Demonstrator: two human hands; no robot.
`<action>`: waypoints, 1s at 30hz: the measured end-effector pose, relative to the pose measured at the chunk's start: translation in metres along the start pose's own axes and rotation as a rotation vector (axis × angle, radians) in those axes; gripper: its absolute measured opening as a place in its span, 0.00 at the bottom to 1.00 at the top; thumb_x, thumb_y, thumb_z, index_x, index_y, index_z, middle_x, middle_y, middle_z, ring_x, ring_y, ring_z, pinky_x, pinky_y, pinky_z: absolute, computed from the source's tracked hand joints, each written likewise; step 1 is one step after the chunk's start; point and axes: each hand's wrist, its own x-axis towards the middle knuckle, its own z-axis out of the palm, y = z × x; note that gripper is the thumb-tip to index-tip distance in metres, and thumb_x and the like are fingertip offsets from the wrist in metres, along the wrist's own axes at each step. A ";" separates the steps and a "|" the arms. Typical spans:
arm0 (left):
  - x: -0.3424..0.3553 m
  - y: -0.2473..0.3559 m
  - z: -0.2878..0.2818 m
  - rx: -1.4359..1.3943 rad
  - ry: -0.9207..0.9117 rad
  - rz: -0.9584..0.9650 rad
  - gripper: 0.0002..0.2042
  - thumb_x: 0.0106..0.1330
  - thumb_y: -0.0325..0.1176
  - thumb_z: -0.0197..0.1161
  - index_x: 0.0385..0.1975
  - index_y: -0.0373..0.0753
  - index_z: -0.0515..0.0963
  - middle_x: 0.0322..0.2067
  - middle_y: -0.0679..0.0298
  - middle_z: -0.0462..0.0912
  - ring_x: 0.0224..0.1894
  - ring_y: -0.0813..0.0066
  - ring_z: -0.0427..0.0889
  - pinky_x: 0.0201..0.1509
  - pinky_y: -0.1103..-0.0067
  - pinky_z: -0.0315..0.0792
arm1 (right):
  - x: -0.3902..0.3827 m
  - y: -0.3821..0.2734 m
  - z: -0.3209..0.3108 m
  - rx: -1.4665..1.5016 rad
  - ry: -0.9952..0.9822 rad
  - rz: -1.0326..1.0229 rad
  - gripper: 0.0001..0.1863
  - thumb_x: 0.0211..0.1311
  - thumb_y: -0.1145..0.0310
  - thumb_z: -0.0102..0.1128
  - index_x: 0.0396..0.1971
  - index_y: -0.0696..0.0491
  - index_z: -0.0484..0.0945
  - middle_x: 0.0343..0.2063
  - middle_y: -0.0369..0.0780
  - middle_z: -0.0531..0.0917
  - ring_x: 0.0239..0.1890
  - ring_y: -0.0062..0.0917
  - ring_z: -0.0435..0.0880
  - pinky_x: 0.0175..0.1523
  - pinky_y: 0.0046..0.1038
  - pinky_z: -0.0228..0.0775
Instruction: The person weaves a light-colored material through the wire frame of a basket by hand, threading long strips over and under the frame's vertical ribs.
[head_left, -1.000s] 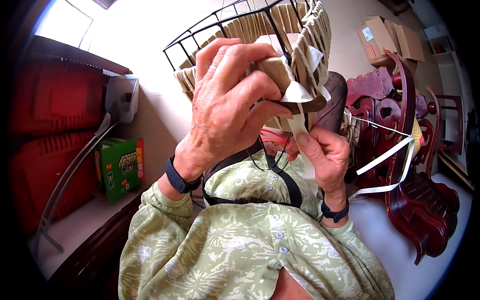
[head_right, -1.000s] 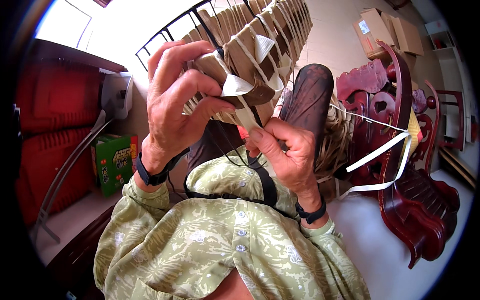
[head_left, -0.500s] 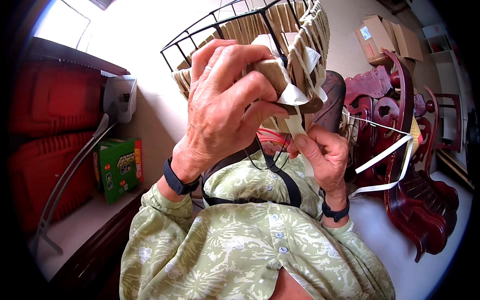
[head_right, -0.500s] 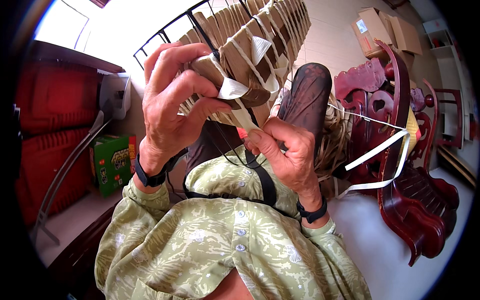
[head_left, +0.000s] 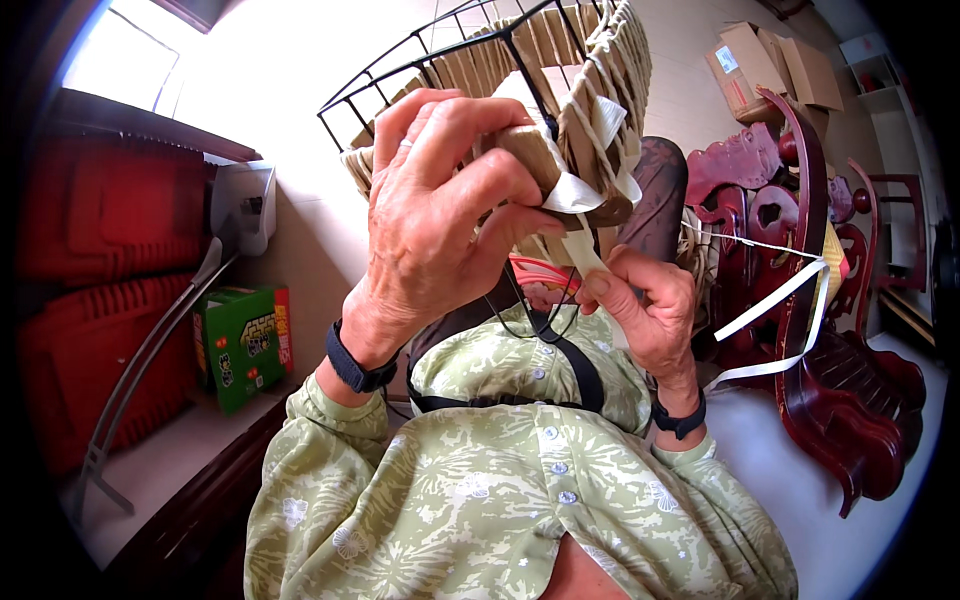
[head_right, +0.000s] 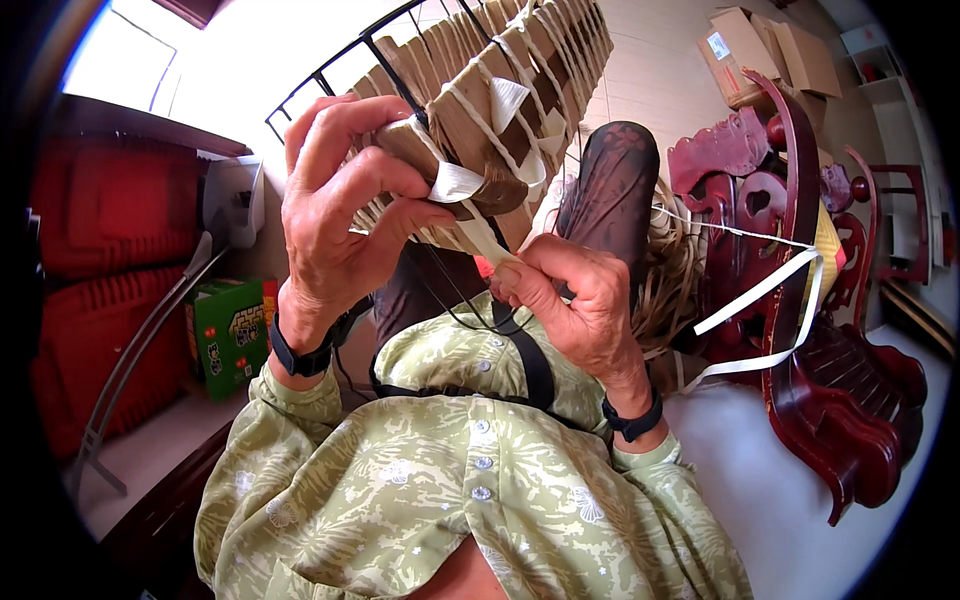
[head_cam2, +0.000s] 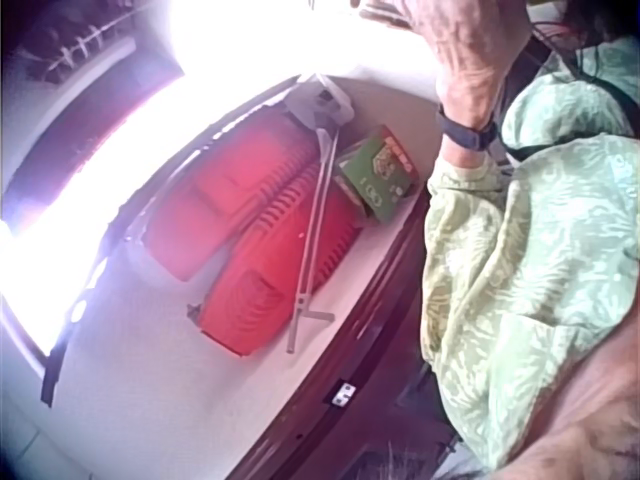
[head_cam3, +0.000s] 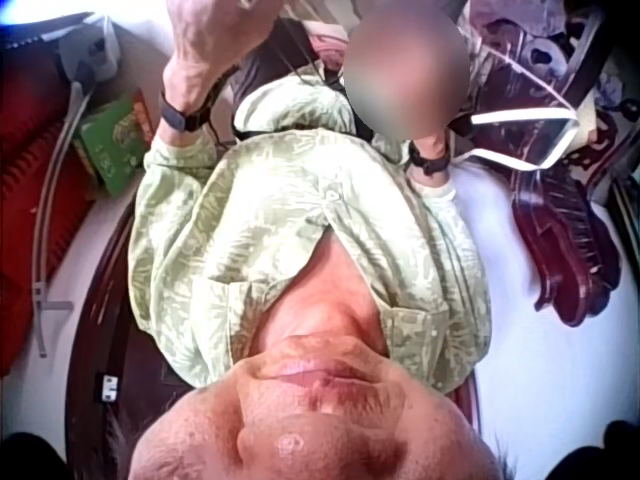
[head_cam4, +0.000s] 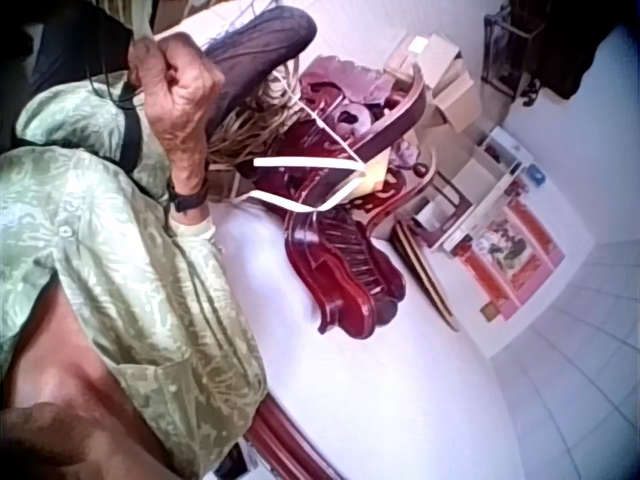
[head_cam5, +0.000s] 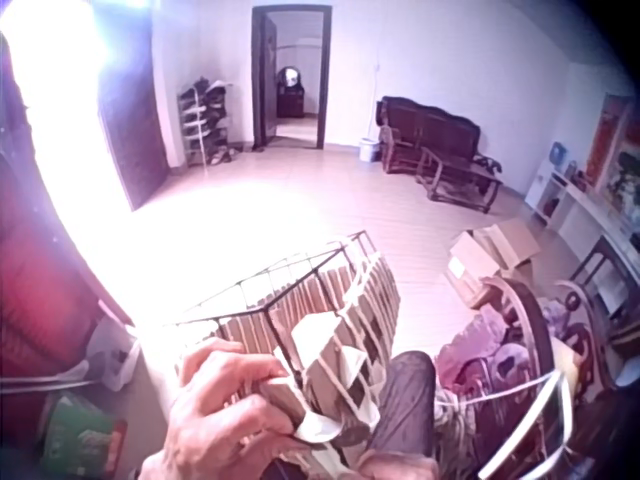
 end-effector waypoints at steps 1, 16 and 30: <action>0.001 0.001 0.000 -0.001 -0.002 0.000 0.14 0.40 0.34 0.78 0.24 0.42 0.79 0.47 0.59 0.81 0.50 0.54 0.75 0.57 0.64 0.65 | 0.000 0.000 -0.001 -0.011 0.001 -0.010 0.11 0.65 0.72 0.64 0.24 0.62 0.80 0.20 0.38 0.82 0.22 0.19 0.81 0.28 0.23 0.70; -0.003 0.007 -0.003 0.049 -0.020 -0.021 0.14 0.43 0.36 0.76 0.25 0.43 0.78 0.43 0.58 0.82 0.48 0.58 0.77 0.61 0.61 0.63 | 0.010 -0.006 -0.016 -0.145 0.258 -0.230 0.11 0.56 0.69 0.74 0.35 0.58 0.82 0.26 0.36 0.83 0.21 0.16 0.79 0.28 0.20 0.72; -0.002 0.013 -0.005 0.067 -0.023 -0.058 0.14 0.42 0.37 0.77 0.24 0.40 0.78 0.38 0.57 0.81 0.43 0.56 0.78 0.58 0.59 0.66 | 0.032 -0.013 0.012 -0.220 0.464 -0.487 0.13 0.50 0.77 0.75 0.37 0.56 0.84 0.24 0.38 0.81 0.25 0.26 0.82 0.29 0.26 0.75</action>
